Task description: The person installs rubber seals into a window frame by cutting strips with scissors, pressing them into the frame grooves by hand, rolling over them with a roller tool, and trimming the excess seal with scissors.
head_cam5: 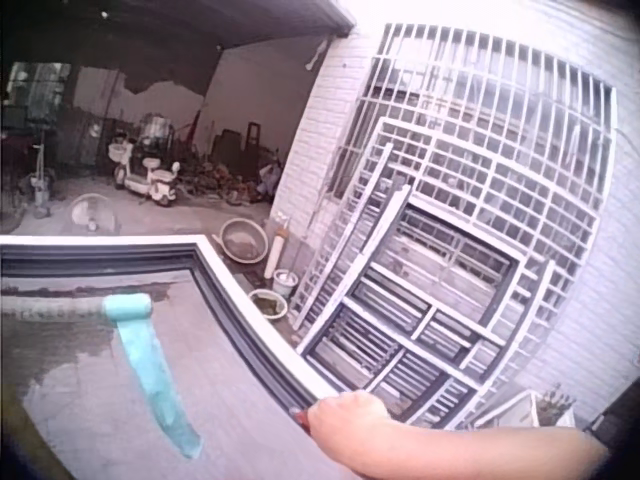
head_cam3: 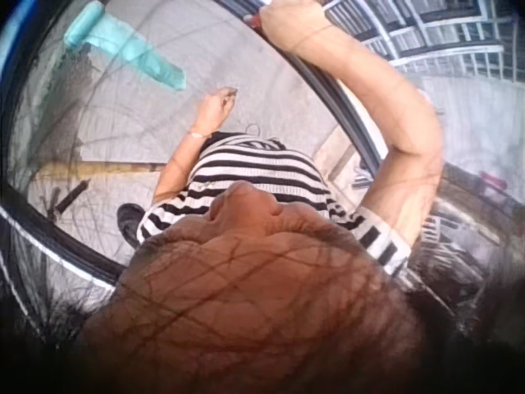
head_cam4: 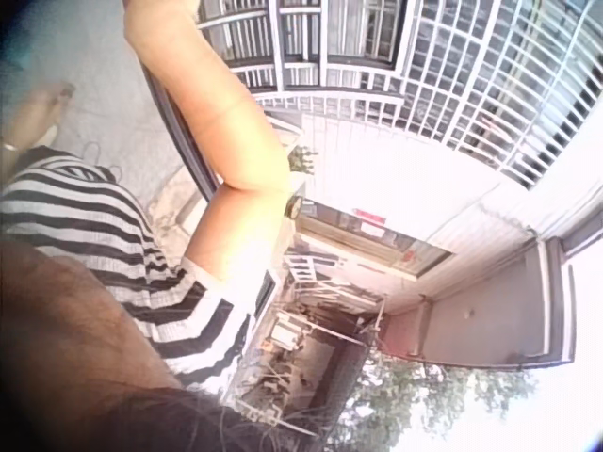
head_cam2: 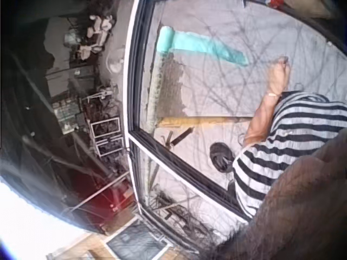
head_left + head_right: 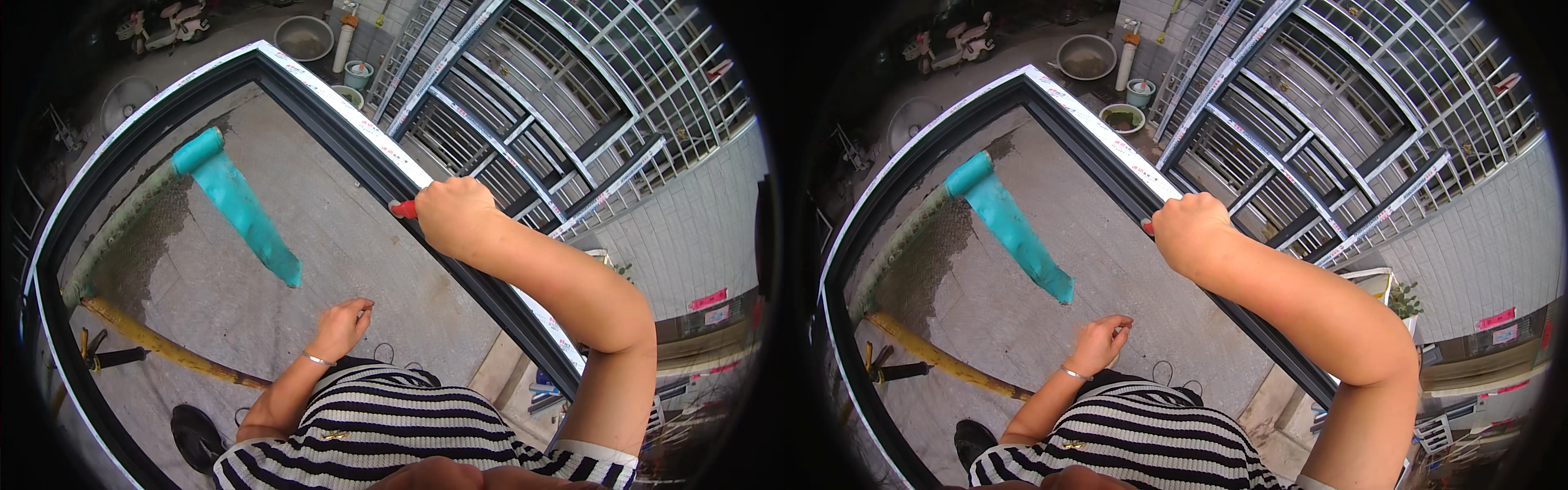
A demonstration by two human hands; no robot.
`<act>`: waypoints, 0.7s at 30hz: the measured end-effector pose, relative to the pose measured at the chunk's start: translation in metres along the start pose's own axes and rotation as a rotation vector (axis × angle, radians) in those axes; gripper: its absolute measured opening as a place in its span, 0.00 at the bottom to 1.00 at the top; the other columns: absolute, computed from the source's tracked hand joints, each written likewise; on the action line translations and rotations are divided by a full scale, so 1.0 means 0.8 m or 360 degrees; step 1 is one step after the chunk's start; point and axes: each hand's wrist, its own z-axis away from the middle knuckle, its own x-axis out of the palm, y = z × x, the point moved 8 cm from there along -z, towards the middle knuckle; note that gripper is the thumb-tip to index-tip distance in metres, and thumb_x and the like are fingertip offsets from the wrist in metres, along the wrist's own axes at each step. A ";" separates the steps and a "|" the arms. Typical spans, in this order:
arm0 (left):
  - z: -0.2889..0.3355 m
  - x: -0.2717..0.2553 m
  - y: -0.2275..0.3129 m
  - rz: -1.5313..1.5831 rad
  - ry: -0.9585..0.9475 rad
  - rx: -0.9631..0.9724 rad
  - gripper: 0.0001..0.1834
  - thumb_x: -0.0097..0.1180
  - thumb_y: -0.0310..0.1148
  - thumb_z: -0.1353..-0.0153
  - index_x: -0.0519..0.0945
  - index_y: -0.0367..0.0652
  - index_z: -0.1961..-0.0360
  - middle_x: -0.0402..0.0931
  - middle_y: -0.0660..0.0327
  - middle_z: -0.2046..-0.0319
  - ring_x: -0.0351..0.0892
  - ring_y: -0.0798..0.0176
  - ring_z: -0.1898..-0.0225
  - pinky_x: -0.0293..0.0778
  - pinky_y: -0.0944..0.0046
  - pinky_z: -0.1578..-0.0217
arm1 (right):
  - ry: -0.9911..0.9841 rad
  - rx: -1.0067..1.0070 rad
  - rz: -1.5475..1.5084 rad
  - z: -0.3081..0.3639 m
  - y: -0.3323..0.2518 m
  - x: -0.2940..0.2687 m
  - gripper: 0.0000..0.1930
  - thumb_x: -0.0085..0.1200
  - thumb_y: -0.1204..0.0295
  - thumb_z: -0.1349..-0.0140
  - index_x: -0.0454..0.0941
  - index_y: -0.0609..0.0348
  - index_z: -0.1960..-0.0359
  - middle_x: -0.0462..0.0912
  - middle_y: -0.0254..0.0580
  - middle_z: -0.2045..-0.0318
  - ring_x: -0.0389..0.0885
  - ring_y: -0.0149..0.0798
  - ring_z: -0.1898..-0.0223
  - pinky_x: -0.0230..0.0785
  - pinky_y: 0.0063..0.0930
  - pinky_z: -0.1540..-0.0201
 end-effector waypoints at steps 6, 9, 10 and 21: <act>0.005 -0.021 -0.005 -0.0042 0.0084 -0.0050 0.09 0.56 0.30 0.42 0.82 0.41 0.61 0.83 0.55 0.65 0.83 0.54 0.71 0.77 0.59 0.70 | 0.0234 -0.0050 -0.0051 -0.096 -0.026 -0.050 0.10 0.52 0.72 0.42 0.84 0.60 0.63 0.85 0.48 0.61 0.85 0.47 0.57 0.77 0.35 0.57; 0.010 -0.037 -0.027 -0.0019 0.0157 -0.0106 0.09 0.56 0.29 0.42 0.81 0.41 0.61 0.83 0.54 0.65 0.83 0.51 0.69 0.77 0.57 0.69 | 0.0366 -0.0075 -0.0061 -0.150 -0.043 -0.086 0.11 0.53 0.72 0.43 0.84 0.60 0.62 0.85 0.48 0.60 0.85 0.46 0.56 0.77 0.36 0.55; 0.014 -0.040 -0.036 0.0001 0.0167 -0.0146 0.08 0.56 0.29 0.42 0.81 0.41 0.61 0.83 0.53 0.65 0.82 0.48 0.67 0.77 0.55 0.68 | 0.0361 -0.0030 -0.0024 -0.170 -0.047 -0.094 0.13 0.57 0.70 0.42 0.84 0.56 0.56 0.85 0.42 0.56 0.84 0.42 0.53 0.77 0.33 0.57; 0.035 -0.088 -0.078 -0.0037 0.0271 -0.0383 0.11 0.56 0.29 0.41 0.81 0.38 0.58 0.84 0.54 0.66 0.84 0.52 0.69 0.78 0.59 0.66 | 0.0594 0.0016 -0.0179 -0.326 -0.094 -0.176 0.17 0.57 0.69 0.43 0.82 0.55 0.51 0.83 0.40 0.51 0.83 0.41 0.50 0.79 0.38 0.57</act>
